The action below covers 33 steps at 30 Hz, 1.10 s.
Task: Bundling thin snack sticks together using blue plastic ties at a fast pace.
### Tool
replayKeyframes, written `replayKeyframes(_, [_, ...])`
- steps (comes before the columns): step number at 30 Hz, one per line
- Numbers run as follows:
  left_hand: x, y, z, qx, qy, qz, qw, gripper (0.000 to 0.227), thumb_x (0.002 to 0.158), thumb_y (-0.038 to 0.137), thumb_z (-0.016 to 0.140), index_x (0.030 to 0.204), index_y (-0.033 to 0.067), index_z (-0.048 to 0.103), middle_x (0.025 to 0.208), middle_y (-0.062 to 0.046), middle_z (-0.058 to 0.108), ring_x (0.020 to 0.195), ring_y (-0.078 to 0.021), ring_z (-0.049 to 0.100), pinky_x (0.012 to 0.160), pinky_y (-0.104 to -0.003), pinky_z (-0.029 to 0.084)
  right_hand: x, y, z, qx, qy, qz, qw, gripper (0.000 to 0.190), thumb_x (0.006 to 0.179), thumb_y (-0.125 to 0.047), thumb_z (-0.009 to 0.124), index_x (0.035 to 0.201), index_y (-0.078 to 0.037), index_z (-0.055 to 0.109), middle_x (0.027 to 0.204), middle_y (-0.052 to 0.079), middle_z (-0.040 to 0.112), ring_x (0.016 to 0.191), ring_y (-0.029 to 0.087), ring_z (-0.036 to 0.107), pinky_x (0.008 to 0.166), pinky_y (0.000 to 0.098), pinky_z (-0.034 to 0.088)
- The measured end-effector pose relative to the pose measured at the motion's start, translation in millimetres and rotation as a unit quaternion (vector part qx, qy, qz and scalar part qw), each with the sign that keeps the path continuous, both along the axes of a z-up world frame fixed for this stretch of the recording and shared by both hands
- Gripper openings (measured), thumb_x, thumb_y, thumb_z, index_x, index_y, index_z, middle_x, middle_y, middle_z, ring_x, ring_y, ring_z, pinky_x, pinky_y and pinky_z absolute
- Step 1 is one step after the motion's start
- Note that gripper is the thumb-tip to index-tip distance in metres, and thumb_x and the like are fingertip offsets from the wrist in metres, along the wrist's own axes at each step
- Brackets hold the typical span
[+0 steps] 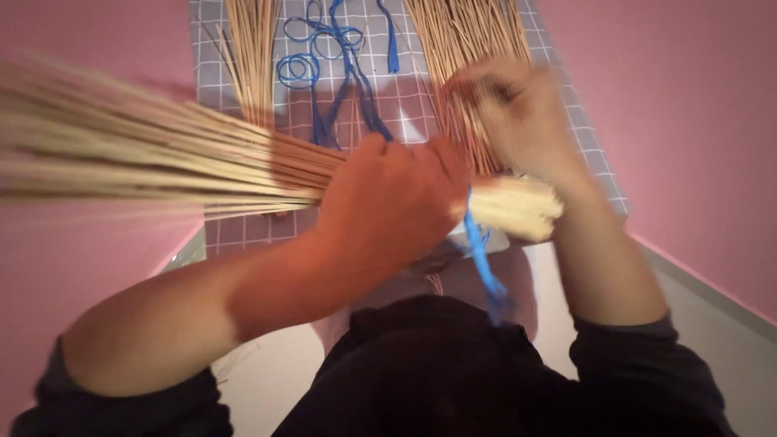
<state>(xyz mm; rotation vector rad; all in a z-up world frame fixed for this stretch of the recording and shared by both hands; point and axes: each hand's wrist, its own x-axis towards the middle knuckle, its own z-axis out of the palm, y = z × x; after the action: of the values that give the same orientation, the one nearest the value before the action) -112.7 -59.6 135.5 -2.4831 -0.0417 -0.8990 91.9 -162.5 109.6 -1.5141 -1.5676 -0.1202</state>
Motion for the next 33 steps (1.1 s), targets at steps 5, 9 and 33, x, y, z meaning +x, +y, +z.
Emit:
replayKeyframes(5, [19.5,49.1,5.7,0.032,-0.045,0.139,0.989,0.038,0.088,0.028,0.068,0.115,0.0023,0.063,0.062,0.005,0.063,0.048,-0.0114,0.061,0.052,-0.028,0.049,-76.4,-4.8,-39.9,-0.191,0.105,0.009,0.976,0.021,0.099,-0.017,0.057,0.104,-0.005,0.073,0.087,0.008,0.072,0.063,0.016,0.06,0.055,0.0322,0.046])
replayKeyframes(9, [45.6,82.3,-36.0,-0.049,0.001,0.114,0.992,0.015,0.081,0.021,0.074,0.086,0.0086,0.067,0.071,-0.003,0.064,0.054,-0.0191,0.064,0.06,-0.038,0.049,-93.3,-54.8,-4.2,-0.162,-0.142,-0.015,0.976,0.013,0.084,-0.004,0.072,0.096,-0.005,0.067,0.087,0.007,0.078,0.065,0.022,0.074,0.054,0.0334,0.055])
replayKeyframes(33, [14.0,6.3,-24.6,-0.105,0.099,-0.114,0.983,0.01,0.082,0.022,0.068,0.088,0.014,0.067,0.08,-0.003,0.07,0.052,-0.0185,0.063,0.05,-0.036,0.049,-41.9,-48.5,45.5,-0.025,-0.145,-0.087,0.985,0.008,0.105,0.011,0.069,0.109,0.013,0.076,0.078,0.015,0.068,0.051,0.017,0.044,0.049,0.0277,0.03])
